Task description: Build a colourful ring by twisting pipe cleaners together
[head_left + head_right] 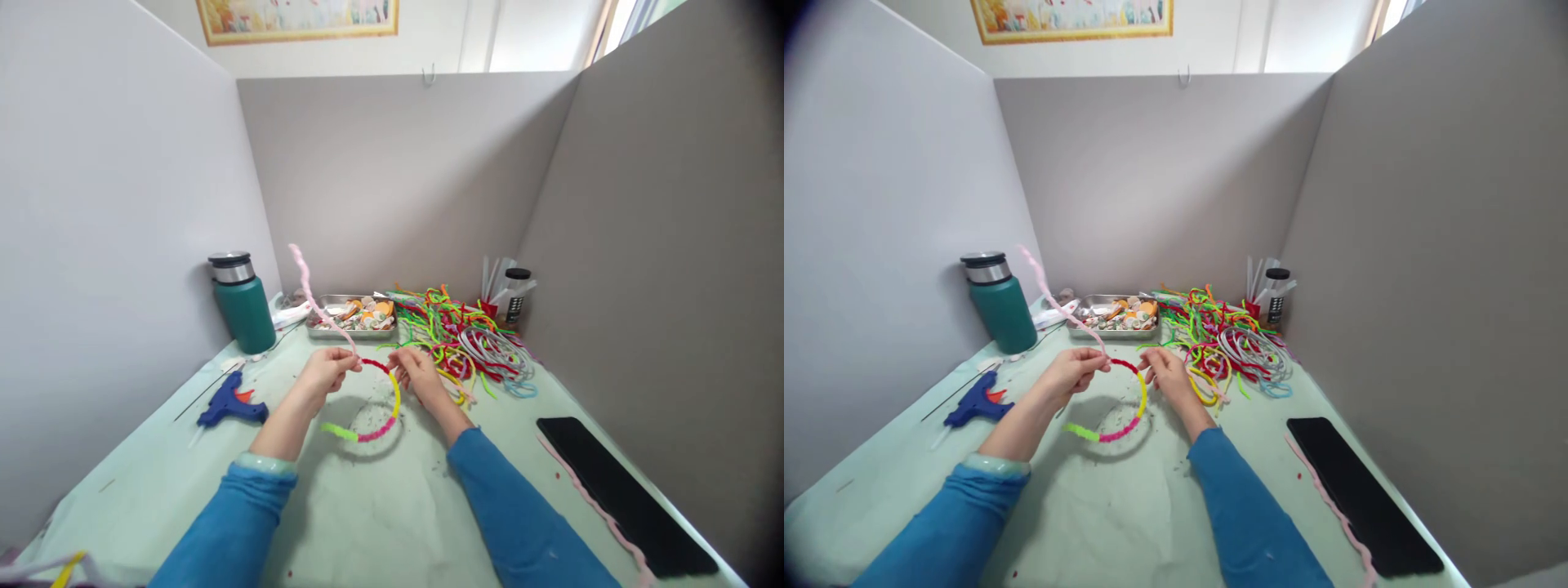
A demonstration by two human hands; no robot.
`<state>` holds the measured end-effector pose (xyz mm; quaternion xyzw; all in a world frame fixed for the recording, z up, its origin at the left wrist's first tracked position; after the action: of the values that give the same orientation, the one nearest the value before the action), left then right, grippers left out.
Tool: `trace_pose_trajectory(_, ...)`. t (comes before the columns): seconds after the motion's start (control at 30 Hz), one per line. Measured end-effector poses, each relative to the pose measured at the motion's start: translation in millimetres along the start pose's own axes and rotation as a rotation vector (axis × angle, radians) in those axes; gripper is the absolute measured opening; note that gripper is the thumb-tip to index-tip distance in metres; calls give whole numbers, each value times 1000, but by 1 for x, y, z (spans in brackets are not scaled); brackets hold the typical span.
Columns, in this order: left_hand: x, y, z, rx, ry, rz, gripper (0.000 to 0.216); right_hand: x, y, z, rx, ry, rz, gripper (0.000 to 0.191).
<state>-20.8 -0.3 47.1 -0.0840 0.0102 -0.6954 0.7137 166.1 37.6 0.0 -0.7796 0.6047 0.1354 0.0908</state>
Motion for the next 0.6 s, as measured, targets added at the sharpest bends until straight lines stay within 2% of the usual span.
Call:
trace_pose_trajectory(0.13, -12, 14, -18, -121, -24, -20, 31, 4, 17, 0, 92, -14, -138, 21)
trace_pose_trajectory(0.23, -17, 16, -26, -170, -2, -61, 32, 5, 20, 8, 224, -52, -99, 13)
trace_pose_trajectory(0.43, -17, 15, -37, -125, 31, -114, 35, 5, 22, 19, 359, -66, -54, 14)
trace_pose_trajectory(0.6, -17, 15, -46, -174, 73, -42, 27, 8, 24, 22, 390, -65, -52, 14)
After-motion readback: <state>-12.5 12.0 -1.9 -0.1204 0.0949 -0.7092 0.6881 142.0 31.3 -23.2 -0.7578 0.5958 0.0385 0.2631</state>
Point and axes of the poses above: each hand's wrist, its own x-axis away from the middle knuckle, its own y-axis out of the palm, z = x × y, the point moved 1 cm from there along -x, towards the middle knuckle, and after that the axes turned 8 degrees about -x, right-handed, at the moved point
